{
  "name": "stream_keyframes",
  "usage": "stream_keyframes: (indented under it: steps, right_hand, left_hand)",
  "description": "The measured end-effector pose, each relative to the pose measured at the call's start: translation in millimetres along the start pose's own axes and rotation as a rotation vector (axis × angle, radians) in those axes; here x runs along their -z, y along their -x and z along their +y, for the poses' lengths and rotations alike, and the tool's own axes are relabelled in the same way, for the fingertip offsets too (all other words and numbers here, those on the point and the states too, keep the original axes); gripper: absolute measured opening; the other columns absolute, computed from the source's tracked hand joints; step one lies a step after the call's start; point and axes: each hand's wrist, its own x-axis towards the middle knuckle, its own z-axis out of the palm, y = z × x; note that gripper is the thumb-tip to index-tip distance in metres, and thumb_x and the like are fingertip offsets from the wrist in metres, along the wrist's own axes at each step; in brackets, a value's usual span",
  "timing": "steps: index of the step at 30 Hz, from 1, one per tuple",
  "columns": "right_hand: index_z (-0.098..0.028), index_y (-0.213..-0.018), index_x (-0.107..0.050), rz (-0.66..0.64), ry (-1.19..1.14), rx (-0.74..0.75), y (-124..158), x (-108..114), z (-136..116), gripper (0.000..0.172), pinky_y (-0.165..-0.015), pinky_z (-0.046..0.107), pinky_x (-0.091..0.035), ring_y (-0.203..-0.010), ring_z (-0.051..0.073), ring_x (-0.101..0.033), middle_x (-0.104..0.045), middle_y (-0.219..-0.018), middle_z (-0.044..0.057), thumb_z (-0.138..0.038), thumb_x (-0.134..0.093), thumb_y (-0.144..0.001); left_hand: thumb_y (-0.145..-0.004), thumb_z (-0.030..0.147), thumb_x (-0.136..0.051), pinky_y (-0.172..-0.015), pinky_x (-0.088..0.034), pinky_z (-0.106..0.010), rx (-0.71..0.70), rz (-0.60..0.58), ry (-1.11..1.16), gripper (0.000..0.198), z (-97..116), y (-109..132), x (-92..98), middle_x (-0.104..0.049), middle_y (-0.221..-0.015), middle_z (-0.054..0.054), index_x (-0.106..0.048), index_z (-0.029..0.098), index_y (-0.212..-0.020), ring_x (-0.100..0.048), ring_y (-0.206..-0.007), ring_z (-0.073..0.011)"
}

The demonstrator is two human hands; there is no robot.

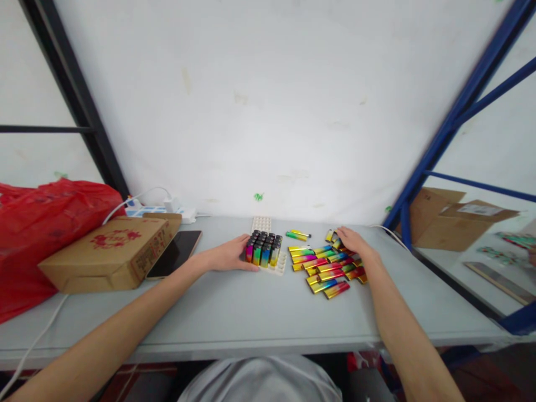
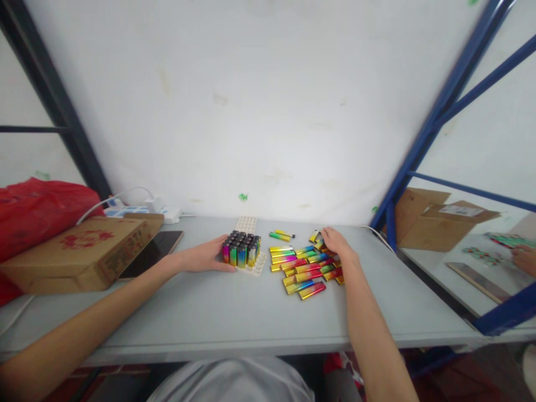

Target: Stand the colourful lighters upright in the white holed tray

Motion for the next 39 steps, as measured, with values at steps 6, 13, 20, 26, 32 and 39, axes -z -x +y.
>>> stream_keyframes:
  steps: [6, 13, 20, 26, 32, 39]
  right_hand:
    - [-0.015, -0.122, -0.08, -0.05, -0.016, 0.074, 10.6, 19.5, -9.2, 0.041, -0.111, 0.039, -0.049, -0.127, 0.03, -0.07, -0.075, -0.135, 0.015, -0.03, -0.043, -0.11]
    - [-0.019, -0.12, -0.08, -0.049, -0.111, 0.167, 18.1, 32.3, -19.5, 0.038, -0.107, 0.035, -0.052, -0.119, 0.027, -0.074, -0.08, -0.124, 0.01, -0.025, -0.045, -0.107]
    - [-0.016, -0.13, -0.076, -0.03, 0.008, -0.143, 20.8, 35.4, 7.4, 0.039, -0.101, 0.036, -0.056, -0.113, 0.029, -0.077, -0.081, -0.12, 0.015, -0.022, -0.065, -0.093]
    - [-0.015, -0.121, -0.079, -0.14, 0.008, -0.233, 27.1, 37.4, 20.8, 0.039, -0.089, 0.035, -0.06, -0.105, 0.03, -0.078, -0.08, -0.119, 0.017, -0.041, -0.07, -0.093]
    - [-0.019, -0.118, -0.079, -0.081, 0.015, -0.201, 22.4, 36.7, 17.4, 0.038, -0.092, 0.037, -0.059, -0.107, 0.031, -0.077, -0.082, -0.112, 0.013, -0.035, -0.077, -0.084]
    - [-0.019, -0.123, -0.076, -0.111, 0.001, -0.183, 22.4, 35.7, 15.7, 0.041, -0.092, 0.036, -0.059, -0.1, 0.028, -0.078, -0.083, -0.104, 0.011, -0.042, -0.075, -0.089]
  left_hand:
    - [-0.081, 0.07, -0.08, -0.123, -0.042, -0.044, -0.013, -0.003, 0.001, 0.083, 0.5, -0.3, 0.2, -0.062, -0.144, -0.013, -0.058, 0.019, -0.143, -0.06, -0.134, -0.0362]
    - [-0.082, 0.071, -0.079, -0.121, -0.044, -0.044, -0.002, 0.009, -0.015, 0.087, 3.3, 1.4, 1.4, -0.062, -0.145, -0.013, -0.053, 0.019, -0.147, -0.061, -0.132, -0.0353]
    - [-0.082, 0.069, -0.08, -0.12, -0.045, -0.043, 0.008, 0.005, 0.012, 0.085, 0.7, 0.5, 0.3, -0.065, -0.141, -0.013, -0.054, 0.019, -0.145, -0.063, -0.129, -0.0339]
    - [-0.082, 0.069, -0.08, -0.121, -0.044, -0.044, -0.024, 0.005, 0.003, 0.082, -3.8, -0.5, -0.8, -0.063, -0.143, -0.012, -0.057, 0.021, -0.144, -0.061, -0.131, -0.0344]
    - [-0.082, 0.068, -0.08, -0.124, -0.041, -0.045, -0.006, -0.009, -0.002, 0.085, -2.5, -0.5, 0.3, -0.062, -0.145, -0.014, -0.056, 0.019, -0.147, -0.059, -0.134, -0.0356]
    - [-0.081, 0.069, -0.08, -0.125, -0.041, -0.045, -0.027, 0.002, 0.006, 0.083, -3.6, -1.8, -0.8, -0.062, -0.146, -0.013, -0.059, 0.021, -0.145, -0.059, -0.136, -0.0358]
